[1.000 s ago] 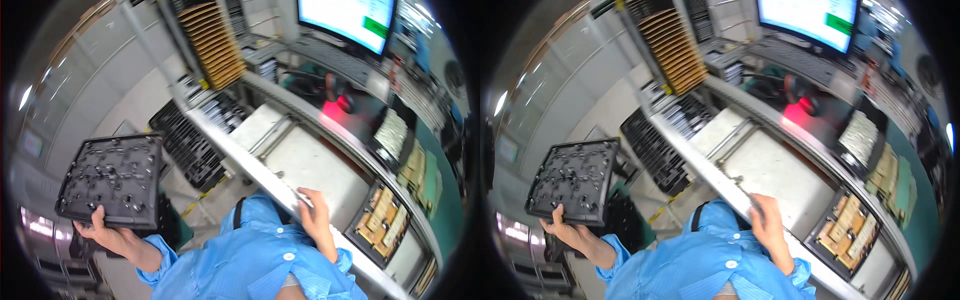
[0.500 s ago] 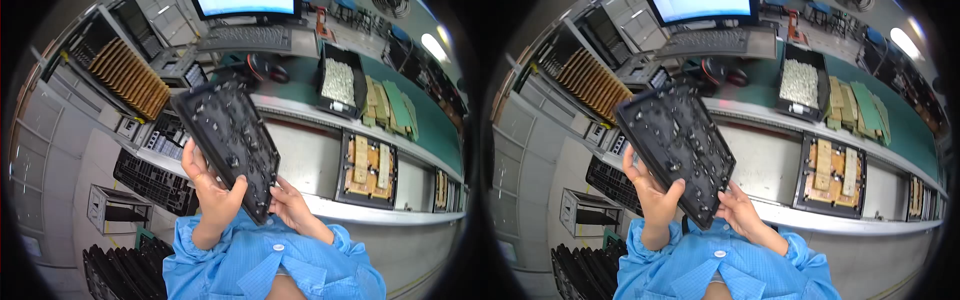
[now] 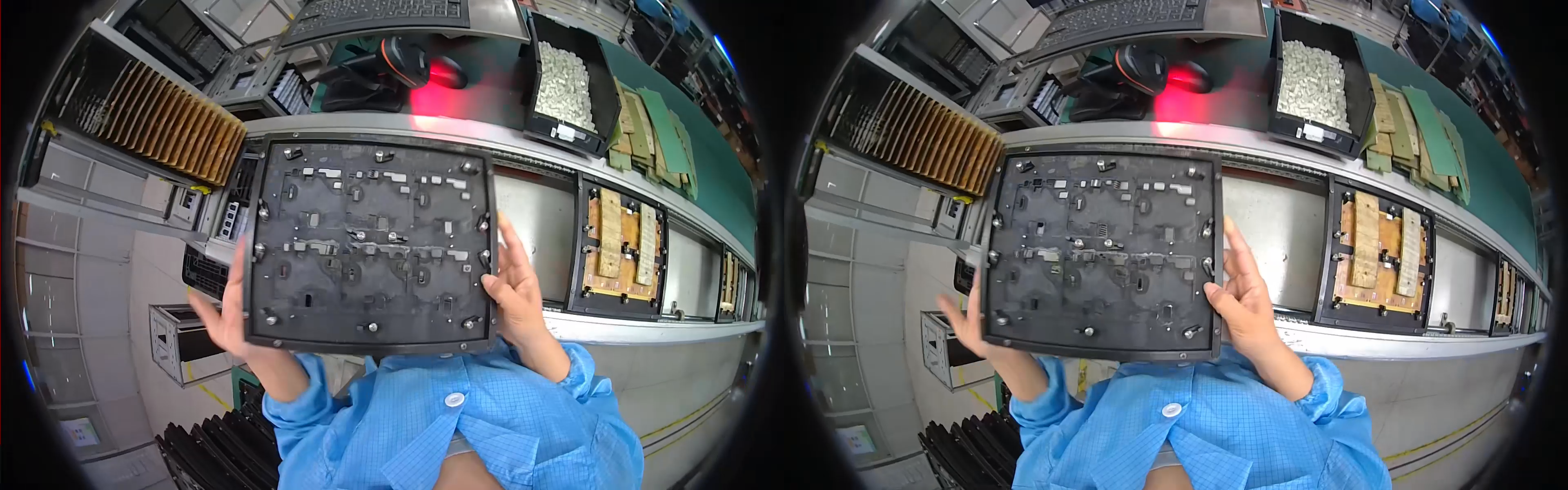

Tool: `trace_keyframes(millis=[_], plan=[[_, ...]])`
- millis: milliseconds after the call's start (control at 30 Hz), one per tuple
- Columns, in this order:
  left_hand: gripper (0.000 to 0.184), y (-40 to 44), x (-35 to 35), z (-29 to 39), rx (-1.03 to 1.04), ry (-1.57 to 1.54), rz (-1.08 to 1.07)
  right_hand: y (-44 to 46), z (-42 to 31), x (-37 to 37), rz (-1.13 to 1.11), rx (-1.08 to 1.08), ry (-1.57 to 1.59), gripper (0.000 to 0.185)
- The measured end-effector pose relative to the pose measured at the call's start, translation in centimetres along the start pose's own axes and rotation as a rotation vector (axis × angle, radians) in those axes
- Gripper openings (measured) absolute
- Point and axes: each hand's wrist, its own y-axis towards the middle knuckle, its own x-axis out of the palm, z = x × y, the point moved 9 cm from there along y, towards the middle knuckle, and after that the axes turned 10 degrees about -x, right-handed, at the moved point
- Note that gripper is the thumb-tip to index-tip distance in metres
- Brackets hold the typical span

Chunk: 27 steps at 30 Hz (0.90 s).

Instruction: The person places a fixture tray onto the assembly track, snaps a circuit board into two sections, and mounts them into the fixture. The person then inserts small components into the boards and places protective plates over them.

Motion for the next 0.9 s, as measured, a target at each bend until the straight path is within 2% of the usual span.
trace_keyframes(millis=[100, 200, 300, 567, 733, 900], plan=[[0.105, 1.4, -6.0, -2.0, -0.174, 0.054, 0.186, 0.4, -0.5, -1.2, -0.066, -0.030, -0.192, 0.083], [0.101, 2.4, -7.7, -3.5, -0.320, 0.415, 0.356, 0.3, 0.2, -3.4, -0.019, 0.061, -0.296, 0.084], [0.094, 4.0, -8.0, -5.6, -0.458, 0.505, 0.372, 0.8, 0.3, -4.7, 0.031, 0.137, -0.342, 0.086], [0.073, 8.9, -9.6, -8.6, -0.501, 0.510, 0.435, 1.8, 1.0, -6.9, 0.233, 0.213, -0.485, 0.079], [0.064, 10.5, -10.4, -9.4, -0.512, 0.507, 0.439, 2.1, 1.8, -8.0, 0.284, 0.212, -0.469, 0.076], [0.055, 10.7, -12.8, -9.6, -0.456, 0.552, 0.541, 2.9, 2.2, -8.1, 0.315, 0.204, -0.498, 0.074]])
